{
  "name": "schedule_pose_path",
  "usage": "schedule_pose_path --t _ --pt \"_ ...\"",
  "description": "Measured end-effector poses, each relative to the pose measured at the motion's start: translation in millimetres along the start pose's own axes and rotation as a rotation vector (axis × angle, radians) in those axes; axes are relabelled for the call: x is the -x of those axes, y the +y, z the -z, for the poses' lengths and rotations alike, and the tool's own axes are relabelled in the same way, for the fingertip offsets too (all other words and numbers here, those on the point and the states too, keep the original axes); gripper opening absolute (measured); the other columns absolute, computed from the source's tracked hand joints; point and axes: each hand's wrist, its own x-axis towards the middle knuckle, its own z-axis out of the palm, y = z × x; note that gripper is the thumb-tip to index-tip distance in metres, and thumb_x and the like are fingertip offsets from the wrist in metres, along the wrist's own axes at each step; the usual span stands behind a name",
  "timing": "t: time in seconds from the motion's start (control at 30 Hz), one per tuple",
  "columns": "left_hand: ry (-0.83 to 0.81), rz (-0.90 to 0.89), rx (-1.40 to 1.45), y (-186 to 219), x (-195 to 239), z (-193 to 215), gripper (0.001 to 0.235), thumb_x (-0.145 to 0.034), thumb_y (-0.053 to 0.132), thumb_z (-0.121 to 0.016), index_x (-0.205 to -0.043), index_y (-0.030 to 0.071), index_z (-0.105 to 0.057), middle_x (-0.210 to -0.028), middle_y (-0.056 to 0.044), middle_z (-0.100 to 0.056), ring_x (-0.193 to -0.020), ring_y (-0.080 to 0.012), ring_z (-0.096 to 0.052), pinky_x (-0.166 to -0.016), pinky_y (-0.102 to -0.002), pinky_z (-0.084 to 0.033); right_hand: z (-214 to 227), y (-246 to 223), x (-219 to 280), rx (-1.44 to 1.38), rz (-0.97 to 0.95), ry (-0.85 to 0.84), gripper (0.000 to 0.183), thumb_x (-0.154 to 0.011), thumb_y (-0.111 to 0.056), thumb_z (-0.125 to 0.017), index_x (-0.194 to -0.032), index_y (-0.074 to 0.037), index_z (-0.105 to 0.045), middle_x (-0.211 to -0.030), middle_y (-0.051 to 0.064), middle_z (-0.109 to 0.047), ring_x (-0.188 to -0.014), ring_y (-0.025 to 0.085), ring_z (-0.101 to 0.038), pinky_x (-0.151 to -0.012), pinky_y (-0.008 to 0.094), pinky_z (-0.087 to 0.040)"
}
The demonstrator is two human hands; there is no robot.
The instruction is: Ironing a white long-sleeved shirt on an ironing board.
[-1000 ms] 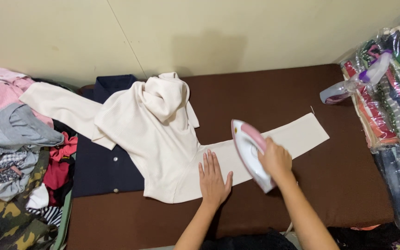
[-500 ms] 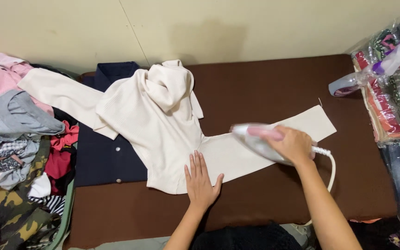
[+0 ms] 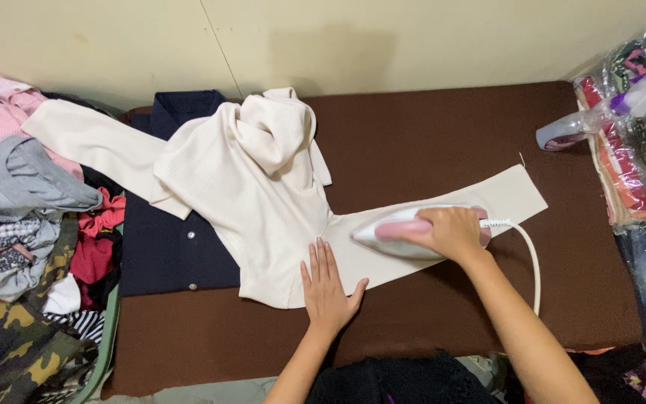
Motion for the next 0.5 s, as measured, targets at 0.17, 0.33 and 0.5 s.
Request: schedule_pose_path --t 0.17,0.33,0.5 --pt "-0.009 -0.004 -0.009 0 -1 -1 0.108 -0.090 0.069 -0.051 -0.155 -0.012 -0.020 -0.165 -0.027 -0.017 -0.155 -0.0371 -0.011 -0.121 -0.056 -0.009 22 -34 -12 0.038 -0.104 0.038 0.052 -0.072 -0.067 -0.074 -0.081 -0.016 -0.081 -0.063 0.008 -0.072 -0.057 0.027 -0.070 -0.056 0.043 -0.054" --pt "-0.022 0.007 0.002 2 1 3 0.108 -0.090 0.068 -0.052 -0.155 -0.012 -0.020 -0.166 -0.026 -0.018 -0.156 -0.0370 -0.012 -0.122 -0.056 -0.010 24 -52 -18 0.016 -0.177 -0.148 0.052 -0.071 -0.069 -0.075 -0.078 -0.018 -0.083 -0.065 0.010 -0.073 -0.059 0.028 -0.072 -0.057 0.042 -0.056" --pt "-0.015 0.010 0.004 0 -2 -1 0.110 -0.088 0.068 -0.054 -0.154 -0.012 -0.020 -0.165 -0.027 -0.018 -0.155 -0.0378 -0.013 -0.121 -0.056 -0.010 21 -60 -16 0.034 0.004 0.074 0.055 -0.068 -0.068 -0.073 -0.080 -0.016 -0.082 -0.063 0.012 -0.072 -0.057 0.032 -0.071 -0.058 0.043 -0.055"
